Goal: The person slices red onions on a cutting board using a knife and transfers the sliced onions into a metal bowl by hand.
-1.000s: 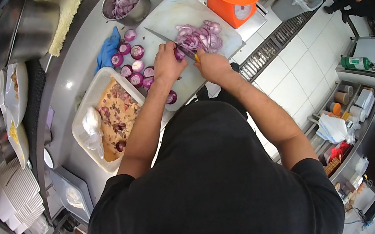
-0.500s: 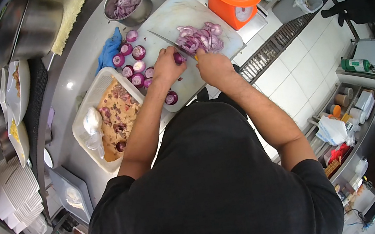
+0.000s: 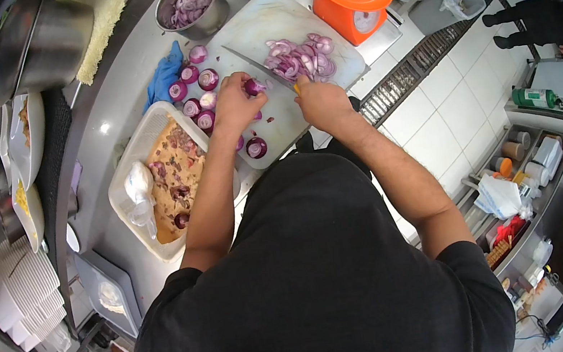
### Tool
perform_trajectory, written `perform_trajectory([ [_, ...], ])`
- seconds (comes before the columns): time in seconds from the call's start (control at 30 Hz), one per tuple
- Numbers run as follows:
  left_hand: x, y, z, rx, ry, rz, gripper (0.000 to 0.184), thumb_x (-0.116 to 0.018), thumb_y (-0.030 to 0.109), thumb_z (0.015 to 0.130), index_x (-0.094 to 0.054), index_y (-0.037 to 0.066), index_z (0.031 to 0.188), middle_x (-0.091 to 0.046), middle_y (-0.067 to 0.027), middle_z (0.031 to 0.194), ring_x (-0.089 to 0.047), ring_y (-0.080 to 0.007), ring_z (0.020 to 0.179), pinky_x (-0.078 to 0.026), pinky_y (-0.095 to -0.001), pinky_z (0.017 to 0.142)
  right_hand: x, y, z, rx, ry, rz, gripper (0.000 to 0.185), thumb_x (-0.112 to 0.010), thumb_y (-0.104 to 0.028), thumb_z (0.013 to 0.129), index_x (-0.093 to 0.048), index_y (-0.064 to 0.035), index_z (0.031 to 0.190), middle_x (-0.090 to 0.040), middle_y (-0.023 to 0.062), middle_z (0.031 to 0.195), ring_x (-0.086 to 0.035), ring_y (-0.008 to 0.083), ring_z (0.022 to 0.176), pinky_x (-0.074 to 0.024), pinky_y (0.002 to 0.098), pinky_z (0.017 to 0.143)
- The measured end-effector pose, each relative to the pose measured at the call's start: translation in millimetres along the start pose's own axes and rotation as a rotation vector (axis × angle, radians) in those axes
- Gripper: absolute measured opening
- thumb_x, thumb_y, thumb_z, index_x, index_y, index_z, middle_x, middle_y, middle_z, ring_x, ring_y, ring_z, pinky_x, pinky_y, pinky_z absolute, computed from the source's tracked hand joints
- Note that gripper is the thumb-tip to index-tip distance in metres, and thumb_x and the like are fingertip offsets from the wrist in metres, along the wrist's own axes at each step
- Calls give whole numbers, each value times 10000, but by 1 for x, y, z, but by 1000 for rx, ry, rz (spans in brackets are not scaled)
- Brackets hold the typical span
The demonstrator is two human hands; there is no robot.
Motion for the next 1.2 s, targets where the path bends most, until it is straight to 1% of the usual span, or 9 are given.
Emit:
perform_trajectory([
  [0.17, -1, -8, -3, 18, -44, 25, 530, -846, 195, 744, -668, 17, 1210, -673, -187, 1122, -685, -352, 1048, -567, -444, 944, -1, -5, -5, -34, 45, 55, 372, -674, -287, 1016, -560, 24, 1185, -759, 240, 926, -756, 432, 910, -595, 543, 795],
  [0.27, -1, -4, -4, 62, -98, 160, 531, -838, 205, 793, -630, 27, 1248, -630, -190, 1252, -667, -391, 1179, -575, -485, 985, -15, -2, -6, -42, 9, 134, 399, -681, -307, 1012, -560, 16, 1214, -754, 257, 943, -750, 450, 924, -594, 556, 804],
  [0.37, -4, 3, -8, 71, -127, 245, 522, -837, 194, 814, -622, 31, 1261, -622, -196, 1271, -667, -393, 1190, -581, -485, 984, -42, 5, -5, -31, -7, 186, 403, -682, -326, 1013, -566, -4, 1226, -752, 268, 952, -745, 463, 909, -590, 564, 803],
  [0.47, -6, 8, -10, 35, -103, 256, 523, -838, 195, 831, -609, 41, 1275, -629, -196, 1257, -677, -400, 1163, -582, -489, 969, -50, 13, -6, -57, 12, 185, 390, -679, -340, 1016, -573, -19, 1210, -753, 262, 943, -743, 467, 894, -585, 571, 800],
  [0.57, -19, 10, -6, -26, -103, 124, 508, -836, 201, 853, -600, 48, 1276, -639, -194, 1230, -683, -407, 1142, -578, -497, 959, -39, 21, -2, -45, 70, 148, 377, -686, -333, 1011, -576, -23, 1195, -754, 251, 924, -742, 468, 889, -582, 571, 798],
  [0.77, -27, 25, -2, -47, -114, 93, 447, -830, 221, 881, -614, 40, 1229, -653, -191, 1227, -688, -410, 1118, -573, -502, 951, -6, 8, 1, -19, 60, 46, 340, -695, -292, 1006, -578, -16, 1165, -758, 225, 907, -756, 429, 877, -593, 533, 775],
  [0.87, -29, 14, -1, -54, -82, 48, 402, -835, 196, 868, -636, 47, 1184, -688, -154, 1176, -723, -341, 1037, -580, -458, 899, 6, -7, -4, 35, 61, -40, 316, -683, -275, 1015, -576, -8, 1148, -765, 218, 911, -768, 401, 867, -602, 508, 764],
  [0.93, -28, 13, -1, -76, -71, 45, 377, -832, 173, 868, -646, 42, 1169, -700, -153, 1158, -730, -328, 1018, -581, -448, 892, 10, -11, -6, 30, 37, -69, 311, -677, -272, 1019, -573, -8, 1147, -766, 211, 907, -772, 391, 864, -606, 502, 762],
  [1.2, -25, 12, 2, -91, -47, 29, 333, -837, 136, 853, -684, 30, 1129, -726, -141, 1111, -737, -315, 988, -582, -438, 871, -33, -1, 17, -14, 0, -58, 314, -647, -283, 1039, -566, -3, 1156, -768, 204, 910, -776, 385, 878, -610, 504, 771],
])
Point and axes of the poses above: each hand's wrist, its own z-axis towards the middle knuckle, its own x-axis out of the back of the hand, y = z × x, the point moved 9 cm from there along z, towards the middle knuckle
